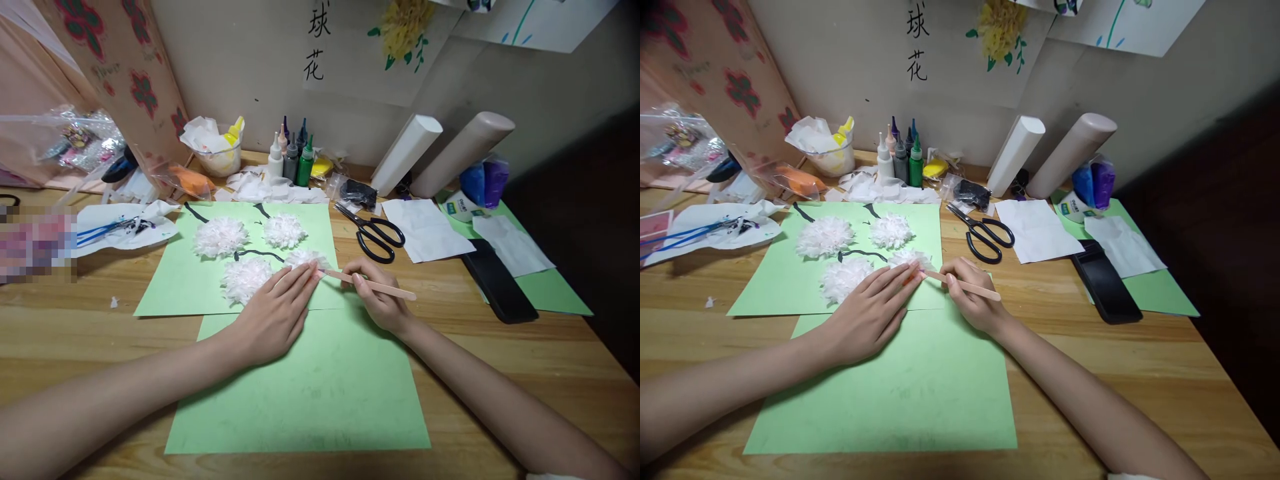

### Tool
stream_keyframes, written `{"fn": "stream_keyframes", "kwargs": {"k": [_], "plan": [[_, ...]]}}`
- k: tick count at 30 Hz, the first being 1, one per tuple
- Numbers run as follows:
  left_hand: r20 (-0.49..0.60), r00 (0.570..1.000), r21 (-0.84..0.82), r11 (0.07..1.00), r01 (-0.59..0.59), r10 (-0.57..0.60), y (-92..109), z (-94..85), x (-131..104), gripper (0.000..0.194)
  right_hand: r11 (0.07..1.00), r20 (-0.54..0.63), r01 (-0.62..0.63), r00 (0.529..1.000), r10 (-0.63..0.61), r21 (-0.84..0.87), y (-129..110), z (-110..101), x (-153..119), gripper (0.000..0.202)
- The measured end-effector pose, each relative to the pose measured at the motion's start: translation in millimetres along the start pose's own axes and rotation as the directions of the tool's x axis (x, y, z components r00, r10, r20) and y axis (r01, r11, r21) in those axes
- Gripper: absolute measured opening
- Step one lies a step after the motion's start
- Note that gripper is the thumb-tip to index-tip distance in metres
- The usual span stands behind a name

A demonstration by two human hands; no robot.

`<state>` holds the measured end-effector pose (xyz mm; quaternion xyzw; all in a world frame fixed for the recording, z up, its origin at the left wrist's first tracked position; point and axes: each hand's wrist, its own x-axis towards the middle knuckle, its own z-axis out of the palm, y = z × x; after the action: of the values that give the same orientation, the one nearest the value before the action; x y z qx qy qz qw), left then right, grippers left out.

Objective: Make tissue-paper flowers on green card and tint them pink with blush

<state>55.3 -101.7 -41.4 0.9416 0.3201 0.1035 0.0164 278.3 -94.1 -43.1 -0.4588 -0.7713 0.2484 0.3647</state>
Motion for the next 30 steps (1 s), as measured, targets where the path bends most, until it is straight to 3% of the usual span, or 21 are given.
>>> {"fn": "stream_keyframes", "kwargs": {"k": [17, 23, 30], "plan": [[-0.026, 0.999, -0.024, 0.999, 0.044, -0.044, 1.2, -1.5, 0.1, 0.053, 0.995, 0.096, -0.031, 0.995, 0.040, -0.091, 3.0, 0.2, 8.4, 0.016], [-0.011, 0.999, 0.010, 0.999, -0.034, 0.035, 2.9, -5.0, -0.8, 0.043, 0.996, 0.108, 0.006, 0.994, 0.005, -0.094, 2.4, -0.2, 8.2, 0.015], [-0.003, 0.996, -0.014, 0.996, -0.085, 0.085, 1.3, -3.3, 0.3, 0.039, 0.996, 0.121, -0.053, 0.991, 0.061, -0.070, 2.7, 1.1, 9.3, 0.013]]}}
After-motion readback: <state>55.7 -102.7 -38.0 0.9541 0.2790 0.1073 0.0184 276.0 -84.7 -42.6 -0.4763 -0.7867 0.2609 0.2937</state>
